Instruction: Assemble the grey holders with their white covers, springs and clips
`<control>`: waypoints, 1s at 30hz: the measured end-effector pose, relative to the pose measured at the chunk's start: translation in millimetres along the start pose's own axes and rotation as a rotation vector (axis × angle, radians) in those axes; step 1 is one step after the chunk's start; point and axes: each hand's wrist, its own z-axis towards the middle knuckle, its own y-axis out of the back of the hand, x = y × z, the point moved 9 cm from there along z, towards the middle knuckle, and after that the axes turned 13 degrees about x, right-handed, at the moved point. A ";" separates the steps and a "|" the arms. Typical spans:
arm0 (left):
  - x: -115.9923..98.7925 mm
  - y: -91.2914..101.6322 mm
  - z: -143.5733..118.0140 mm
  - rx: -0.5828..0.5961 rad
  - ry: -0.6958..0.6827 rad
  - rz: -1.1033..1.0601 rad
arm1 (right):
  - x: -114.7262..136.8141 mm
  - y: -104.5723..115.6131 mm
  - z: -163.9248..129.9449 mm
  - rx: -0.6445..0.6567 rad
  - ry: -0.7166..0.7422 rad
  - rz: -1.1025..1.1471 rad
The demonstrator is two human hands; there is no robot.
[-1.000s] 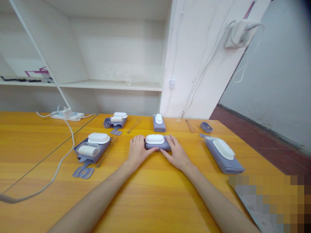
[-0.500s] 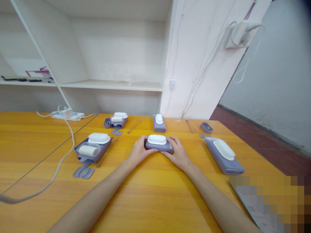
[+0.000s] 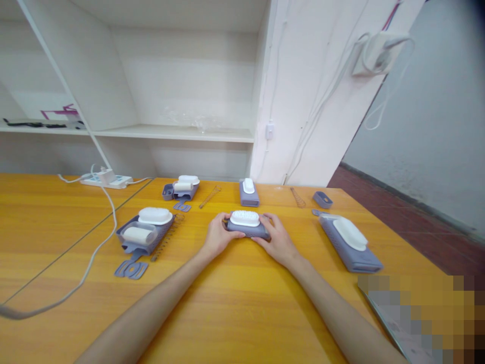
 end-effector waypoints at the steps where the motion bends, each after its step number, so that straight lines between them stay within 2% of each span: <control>1: 1.1 -0.1 0.2 0.000 0.010 -0.020 | -0.3 -0.3 0.0 0.002 0.000 0.003; 6: 6.7 -1.5 1.4 0.014 0.052 -0.040 | -0.3 -0.2 0.5 0.000 -0.005 0.025; 13: 1.0 -4.0 0.4 0.039 -0.041 0.015 | -2.9 -2.7 0.9 0.005 -0.040 0.012; 24: -1.0 -1.8 -1.0 0.007 -0.011 0.037 | 1.3 2.6 0.6 -0.006 -0.063 -0.064; 27: 3.7 1.8 -1.0 -0.039 -0.003 0.016 | -8.0 9.1 2.0 -0.058 -0.110 -0.118; 30: 5.1 6.0 -1.7 -0.084 -0.014 0.038 | -33.0 18.2 3.4 -0.138 -0.214 -0.169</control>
